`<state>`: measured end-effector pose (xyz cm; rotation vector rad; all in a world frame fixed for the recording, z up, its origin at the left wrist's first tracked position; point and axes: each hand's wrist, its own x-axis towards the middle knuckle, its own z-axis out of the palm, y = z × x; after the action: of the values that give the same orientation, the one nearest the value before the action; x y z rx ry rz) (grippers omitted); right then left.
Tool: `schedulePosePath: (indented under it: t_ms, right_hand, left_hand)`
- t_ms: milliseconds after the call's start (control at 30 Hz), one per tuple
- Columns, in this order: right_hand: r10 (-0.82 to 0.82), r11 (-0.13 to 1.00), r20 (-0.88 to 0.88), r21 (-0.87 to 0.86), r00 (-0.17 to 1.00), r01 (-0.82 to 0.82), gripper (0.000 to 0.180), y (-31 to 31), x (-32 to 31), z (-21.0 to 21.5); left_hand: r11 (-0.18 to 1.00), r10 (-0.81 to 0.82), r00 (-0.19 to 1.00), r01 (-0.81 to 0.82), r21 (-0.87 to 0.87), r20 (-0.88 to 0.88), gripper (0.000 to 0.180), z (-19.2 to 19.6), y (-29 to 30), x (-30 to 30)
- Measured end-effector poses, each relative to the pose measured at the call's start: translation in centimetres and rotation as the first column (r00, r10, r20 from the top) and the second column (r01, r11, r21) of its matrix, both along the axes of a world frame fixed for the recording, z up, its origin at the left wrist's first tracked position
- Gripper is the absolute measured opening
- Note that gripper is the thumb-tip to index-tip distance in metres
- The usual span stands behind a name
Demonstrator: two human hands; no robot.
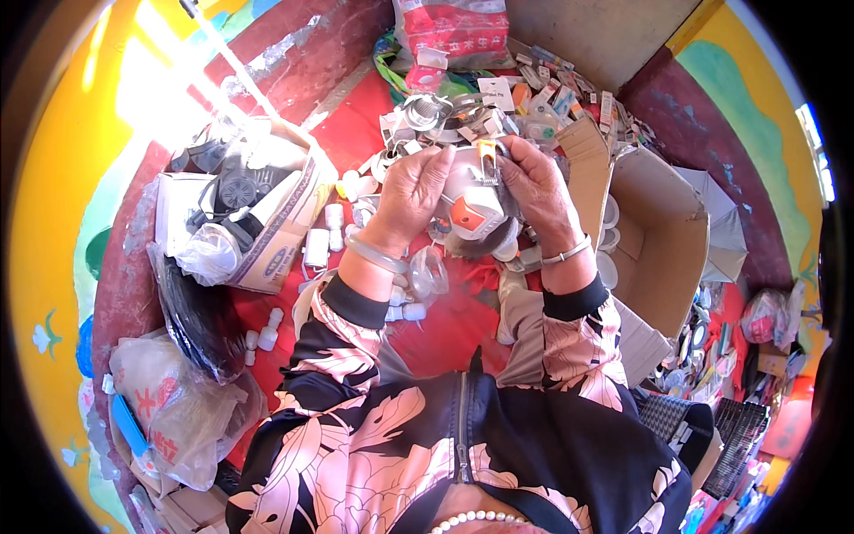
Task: The person wipes white circular electronic components and a gray device using a cloth, then places them back into a pile on the floor.
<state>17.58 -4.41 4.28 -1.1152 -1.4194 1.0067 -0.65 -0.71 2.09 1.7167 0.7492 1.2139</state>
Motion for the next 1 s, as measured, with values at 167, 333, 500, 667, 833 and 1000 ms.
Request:
schedulePosePath:
  t_ms: [167,333,500,667,833,1000]
  right_hand:
    - [0.024,1.000,0.009,0.007,1.000,-0.025,0.020,0.1,0.4,-0.3]
    - [0.024,1.000,-0.130,0.012,0.991,-0.023,0.017,0.7,-0.1,-1.1]
    - [0.014,0.999,-0.278,-0.033,0.960,-0.024,0.021,0.3,-1.3,-0.5]
    - [0.040,0.997,-0.536,-0.029,0.843,-0.066,0.020,0.3,-2.7,-1.6]
    - [0.006,1.000,-0.660,-0.001,0.752,-0.009,0.022,-0.3,-5.7,-3.5]
    - [-0.126,0.987,-0.610,0.000,0.783,0.159,0.028,-1.8,-9.2,-6.3]
  left_hand:
    - [0.998,0.014,0.992,-0.007,-0.056,0.122,0.034,0.5,-1.0,0.6]
    - [0.977,0.109,0.930,-0.034,-0.210,0.352,0.035,0.0,-1.6,1.9]
    - [0.957,0.169,0.870,-0.033,-0.288,0.463,0.037,-0.1,-1.6,2.0]
    - [0.942,0.238,0.832,-0.071,-0.328,0.502,0.042,-0.2,-1.1,1.6]
    - [0.911,0.331,0.698,-0.062,-0.407,0.635,0.046,0.2,-0.4,1.1]
    - [0.894,0.374,0.662,-0.069,-0.444,0.649,0.048,0.3,-0.2,1.1]
